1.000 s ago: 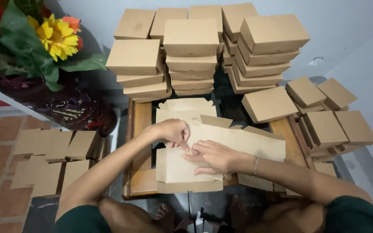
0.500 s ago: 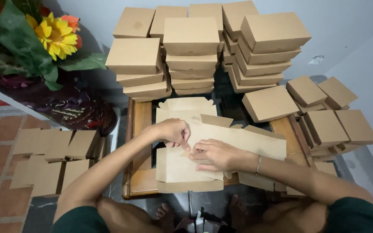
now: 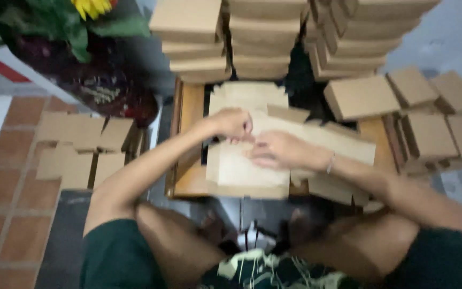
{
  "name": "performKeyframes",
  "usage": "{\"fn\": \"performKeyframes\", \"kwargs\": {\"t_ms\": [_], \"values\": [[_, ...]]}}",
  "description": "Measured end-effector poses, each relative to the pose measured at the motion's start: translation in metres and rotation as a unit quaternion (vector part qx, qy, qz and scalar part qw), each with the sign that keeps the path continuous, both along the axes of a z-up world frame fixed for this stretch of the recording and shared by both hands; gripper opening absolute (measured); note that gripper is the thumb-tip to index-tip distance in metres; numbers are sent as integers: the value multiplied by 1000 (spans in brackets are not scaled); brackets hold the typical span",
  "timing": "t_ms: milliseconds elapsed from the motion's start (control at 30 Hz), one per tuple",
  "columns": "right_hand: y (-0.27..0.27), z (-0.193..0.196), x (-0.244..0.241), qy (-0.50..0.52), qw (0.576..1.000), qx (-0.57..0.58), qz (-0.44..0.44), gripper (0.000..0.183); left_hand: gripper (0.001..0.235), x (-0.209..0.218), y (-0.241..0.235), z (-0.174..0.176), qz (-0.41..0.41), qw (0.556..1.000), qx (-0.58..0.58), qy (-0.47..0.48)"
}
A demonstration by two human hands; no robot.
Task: The person assembles a flat-packed cardboard box by folding and interlocking its flaps. They work on a low wooden table, folding side panels and securing the top and bottom tabs to form a complete box.
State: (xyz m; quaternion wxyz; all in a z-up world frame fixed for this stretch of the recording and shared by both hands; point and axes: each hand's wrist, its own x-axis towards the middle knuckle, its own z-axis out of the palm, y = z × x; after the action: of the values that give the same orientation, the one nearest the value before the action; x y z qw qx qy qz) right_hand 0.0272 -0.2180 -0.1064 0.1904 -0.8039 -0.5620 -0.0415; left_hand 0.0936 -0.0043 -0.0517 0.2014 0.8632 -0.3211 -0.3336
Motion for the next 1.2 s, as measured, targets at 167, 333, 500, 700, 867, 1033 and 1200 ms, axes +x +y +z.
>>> {"fn": "performKeyframes", "kwargs": {"t_ms": [167,333,500,700,867,1033,1200], "values": [[2,16,-2,-27,999,-24,-14,28,31,0,-3,-30,15,994,-12,-111],[1,20,-6,-57,995,-78,-19,30,46,-10,2,-50,24,973,-48,-226],[-4,14,-7,-95,992,-87,-6,28,41,-28,10,-37,-36,960,-38,-274],[-8,21,-9,-85,993,-76,-4,27,53,-18,7,-39,-21,972,-63,-225],[-6,22,-8,-81,994,-72,-8,27,48,-10,5,-49,1,977,-43,-208],[0,23,-6,-90,994,-64,5,37,41,-1,6,-52,8,983,-35,-182],[9,30,-10,-119,987,-106,5,52,35,-1,7,-54,5,988,-42,-149]]}}
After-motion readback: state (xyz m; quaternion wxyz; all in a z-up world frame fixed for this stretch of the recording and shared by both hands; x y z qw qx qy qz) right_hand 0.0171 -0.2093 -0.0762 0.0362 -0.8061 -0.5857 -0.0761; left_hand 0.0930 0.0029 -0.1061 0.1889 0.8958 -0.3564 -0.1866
